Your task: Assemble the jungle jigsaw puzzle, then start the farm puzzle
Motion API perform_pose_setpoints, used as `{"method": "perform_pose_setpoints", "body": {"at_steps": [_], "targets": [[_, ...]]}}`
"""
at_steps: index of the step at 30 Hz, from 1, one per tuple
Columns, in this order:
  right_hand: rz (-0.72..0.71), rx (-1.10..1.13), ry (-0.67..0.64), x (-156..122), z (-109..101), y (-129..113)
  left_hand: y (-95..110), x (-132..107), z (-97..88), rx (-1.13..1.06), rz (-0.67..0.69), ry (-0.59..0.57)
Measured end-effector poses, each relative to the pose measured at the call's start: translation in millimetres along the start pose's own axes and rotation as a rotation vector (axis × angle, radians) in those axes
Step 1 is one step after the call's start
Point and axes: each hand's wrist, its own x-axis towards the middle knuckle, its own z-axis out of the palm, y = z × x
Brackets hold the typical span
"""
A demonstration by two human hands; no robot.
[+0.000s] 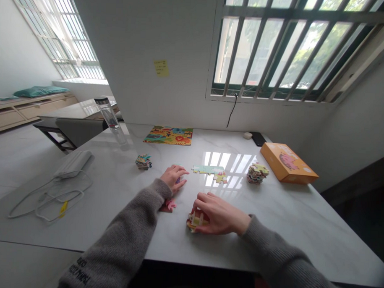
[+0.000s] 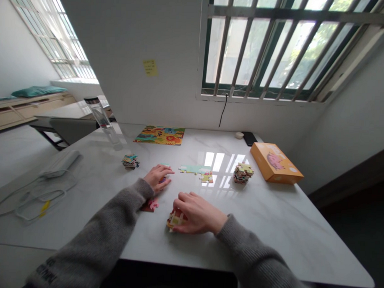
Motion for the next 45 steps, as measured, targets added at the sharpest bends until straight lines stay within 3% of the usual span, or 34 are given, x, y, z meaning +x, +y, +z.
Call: {"method": "perform_pose_setpoints", "body": {"at_steps": [6, 12, 15, 18, 21, 30, 36, 41, 45], "targets": [[0.012, 0.069, -0.001, -1, 5, -1, 11, 3, -3.4, -0.051, 0.032, 0.004], [0.102, 0.328, 0.064, -2, 8, 8, 35, 8, -13.2, -0.218, -0.035, -0.007], [0.16, 0.473, 0.163, -2, 16, 19, 49, 9, -22.5, -0.459, -0.128, -0.179], [0.212, 0.627, 0.315, -1, 26, 27, 58, 8, -28.3, -0.637, -0.132, -0.371], [0.265, 0.823, 0.405, 0, 32, 32, 61, 6, -25.7, -0.714, -0.13, -0.424], [0.328, 0.943, 0.663, 3, 27, 34, 78, 8, -12.3, -0.842, -0.233, -0.325], [0.371, 0.929, 0.612, 2, 28, 43, 70, 10, -12.1, -0.822, -0.296, -0.123], [0.396, 0.891, 0.66, 2, 30, 47, 68, 8, -7.9, -0.571, -0.093, -0.008], [0.403, 0.899, 0.665, 3, 31, 45, 66, 7, -5.5, -0.374, 0.063, -0.024]]}}
